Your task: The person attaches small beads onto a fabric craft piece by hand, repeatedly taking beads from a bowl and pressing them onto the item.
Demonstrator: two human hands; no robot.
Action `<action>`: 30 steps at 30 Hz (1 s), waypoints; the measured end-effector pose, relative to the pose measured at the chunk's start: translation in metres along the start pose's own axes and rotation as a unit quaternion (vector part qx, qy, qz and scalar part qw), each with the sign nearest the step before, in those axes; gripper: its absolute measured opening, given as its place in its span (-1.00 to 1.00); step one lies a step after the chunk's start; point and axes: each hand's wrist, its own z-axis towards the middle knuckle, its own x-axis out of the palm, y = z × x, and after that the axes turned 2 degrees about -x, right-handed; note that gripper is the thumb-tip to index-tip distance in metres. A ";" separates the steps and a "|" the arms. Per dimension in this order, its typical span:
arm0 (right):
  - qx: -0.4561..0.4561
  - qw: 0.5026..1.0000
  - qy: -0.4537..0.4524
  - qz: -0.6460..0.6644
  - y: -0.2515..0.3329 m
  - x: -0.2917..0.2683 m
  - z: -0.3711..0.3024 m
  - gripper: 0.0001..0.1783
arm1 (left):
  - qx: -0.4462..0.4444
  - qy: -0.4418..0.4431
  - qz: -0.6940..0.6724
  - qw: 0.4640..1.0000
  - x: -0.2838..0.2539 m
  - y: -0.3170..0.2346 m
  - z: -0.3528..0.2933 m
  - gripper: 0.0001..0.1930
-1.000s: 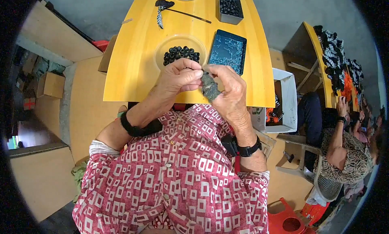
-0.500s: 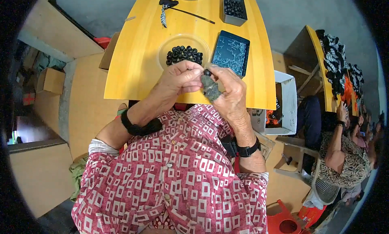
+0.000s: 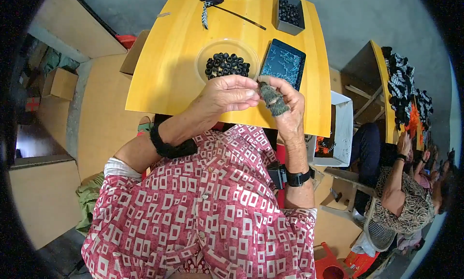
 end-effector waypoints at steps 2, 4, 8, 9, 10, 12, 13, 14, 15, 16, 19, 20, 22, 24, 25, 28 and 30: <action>-0.002 1.000 0.001 -0.019 -0.005 -0.003 -0.001 -0.70 | 0.005 -0.005 0.013 1.000 0.003 0.001 -0.001 -0.73; -0.004 0.999 0.001 -0.038 -0.006 -0.003 -0.001 -0.69 | 0.012 -0.002 0.015 1.000 0.000 0.003 0.001 -0.73; -0.103 0.980 -0.001 -0.171 0.013 0.009 -0.003 -0.64 | 0.008 -0.006 -0.004 1.000 0.001 0.002 -0.001 -0.72; -0.157 0.951 0.000 -0.268 0.019 0.012 -0.003 -0.62 | 0.008 -0.005 -0.004 1.000 0.002 0.000 -0.002 -0.72; -0.156 0.951 0.000 -0.268 0.022 0.014 -0.002 -0.62 | -0.003 -0.014 -0.021 1.000 0.002 -0.002 -0.003 -0.73; -0.245 0.905 0.003 -0.349 0.025 0.016 -0.001 -0.60 | -0.014 -0.022 -0.038 0.999 0.003 -0.004 -0.004 -0.74; -0.263 0.897 0.001 -0.355 0.024 0.015 0.000 -0.62 | -0.012 -0.011 -0.029 0.999 0.003 -0.004 -0.004 -0.75; -0.263 0.897 0.001 -0.355 0.024 0.013 -0.001 -0.62 | -0.009 -0.001 -0.020 1.000 0.003 -0.005 -0.005 -0.75; -0.248 0.908 0.006 -0.339 0.023 0.011 -0.001 -0.63 | -0.009 -0.001 -0.020 1.000 0.002 -0.005 -0.004 -0.75; -0.232 0.918 0.010 -0.322 0.023 0.010 -0.001 -0.64 | -0.014 0.014 -0.044 0.999 -0.001 -0.004 -0.003 -0.75; -0.192 0.939 0.008 -0.286 0.026 0.010 -0.004 -0.65 | -0.025 0.041 -0.082 0.995 -0.003 -0.004 -0.003 -0.76; -0.192 0.939 0.006 -0.286 0.025 0.009 -0.003 -0.65 | -0.029 0.054 -0.096 0.993 -0.003 -0.004 -0.002 -0.77; -0.237 0.933 0.012 -0.270 0.022 0.007 0.000 -0.65 | -0.023 0.062 -0.097 0.993 -0.002 -0.002 -0.001 -0.78; -0.227 0.943 -0.007 -0.244 0.023 0.011 -0.002 -0.66 | -0.016 0.069 -0.098 0.993 -0.001 -0.003 -0.001 -0.79; -0.216 0.952 -0.023 -0.217 0.024 0.013 -0.003 -0.66 | -0.016 0.075 -0.106 0.991 0.002 -0.007 -0.003 -0.81; -0.247 0.937 -0.065 -0.239 0.027 0.013 -0.005 -0.65 | -0.016 0.076 -0.124 0.989 0.003 -0.010 -0.004 -0.83; -0.289 0.915 -0.042 -0.279 0.034 0.013 -0.003 -0.65 | -0.017 0.073 -0.135 0.988 0.003 -0.009 -0.004 -0.83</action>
